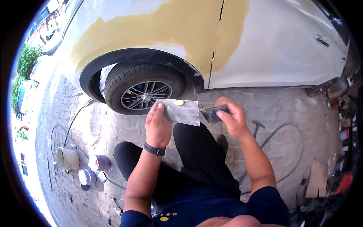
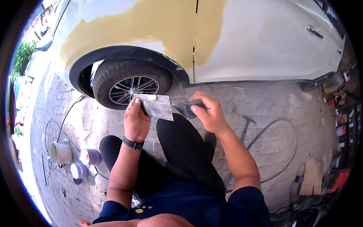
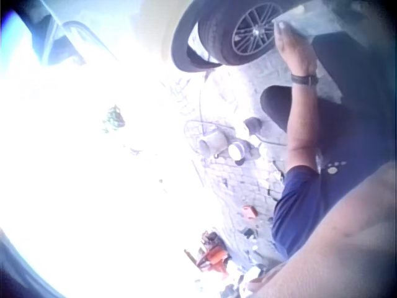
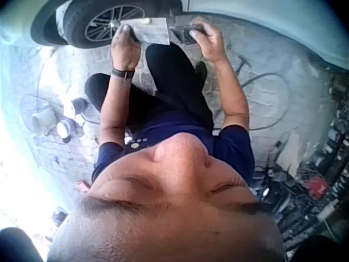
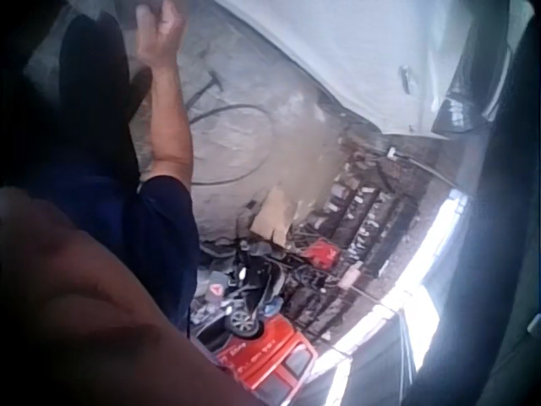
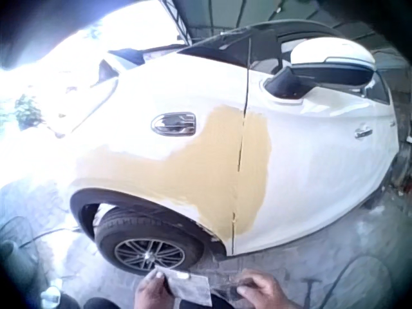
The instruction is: The person applies a beige body filler to the side panel of a white car using a metal putty knife. They repeatedly scoop the filler from a larger knife and spread it onto the car's surface near the wheel arch and door seam, smoothing the material to fill imperfections.
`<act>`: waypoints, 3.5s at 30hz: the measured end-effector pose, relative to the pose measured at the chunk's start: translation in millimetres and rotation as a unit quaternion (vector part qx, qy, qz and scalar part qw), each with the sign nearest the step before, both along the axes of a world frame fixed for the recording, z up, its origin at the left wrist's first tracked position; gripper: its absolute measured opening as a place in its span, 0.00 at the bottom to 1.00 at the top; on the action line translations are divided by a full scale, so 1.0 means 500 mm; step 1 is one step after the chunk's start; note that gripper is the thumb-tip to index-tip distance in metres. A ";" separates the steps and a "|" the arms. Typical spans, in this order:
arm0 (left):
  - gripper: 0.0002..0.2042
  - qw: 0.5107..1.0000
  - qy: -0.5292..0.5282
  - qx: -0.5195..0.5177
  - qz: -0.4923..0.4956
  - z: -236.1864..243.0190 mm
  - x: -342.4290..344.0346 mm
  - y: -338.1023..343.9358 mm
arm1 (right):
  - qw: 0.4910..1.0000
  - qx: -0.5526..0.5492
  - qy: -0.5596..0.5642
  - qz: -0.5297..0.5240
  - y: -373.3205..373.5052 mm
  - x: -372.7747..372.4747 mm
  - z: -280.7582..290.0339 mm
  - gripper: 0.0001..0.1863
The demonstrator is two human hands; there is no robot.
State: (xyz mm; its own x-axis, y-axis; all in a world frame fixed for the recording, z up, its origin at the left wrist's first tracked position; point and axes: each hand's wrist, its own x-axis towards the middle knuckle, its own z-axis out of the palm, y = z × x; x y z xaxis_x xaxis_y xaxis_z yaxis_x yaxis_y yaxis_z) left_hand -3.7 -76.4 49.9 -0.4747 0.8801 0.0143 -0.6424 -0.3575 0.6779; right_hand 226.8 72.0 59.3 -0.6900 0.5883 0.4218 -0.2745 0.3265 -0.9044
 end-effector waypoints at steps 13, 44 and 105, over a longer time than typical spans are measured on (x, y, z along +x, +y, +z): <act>0.14 0.991 -0.091 0.026 -0.096 0.024 -0.029 -0.022 | 0.950 -0.233 0.097 -0.185 0.033 -0.086 -0.133 0.08; 0.08 0.990 0.025 -0.105 0.092 -0.043 -0.076 0.013 | 0.667 0.552 0.007 -0.501 0.368 -0.110 0.348 0.19; 0.08 0.988 0.047 -0.120 0.080 -0.101 -0.057 0.017 | 0.689 0.606 -0.055 -0.394 0.367 -0.133 0.055 0.29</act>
State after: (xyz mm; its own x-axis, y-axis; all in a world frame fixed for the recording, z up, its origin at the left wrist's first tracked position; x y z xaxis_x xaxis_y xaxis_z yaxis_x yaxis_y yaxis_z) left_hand -32.4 -67.9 -0.4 -0.6143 0.7774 -0.1353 -0.5209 -0.2708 0.8095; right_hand 160.3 255.5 86.9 -0.4244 0.0608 0.9035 0.4674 0.8693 0.1611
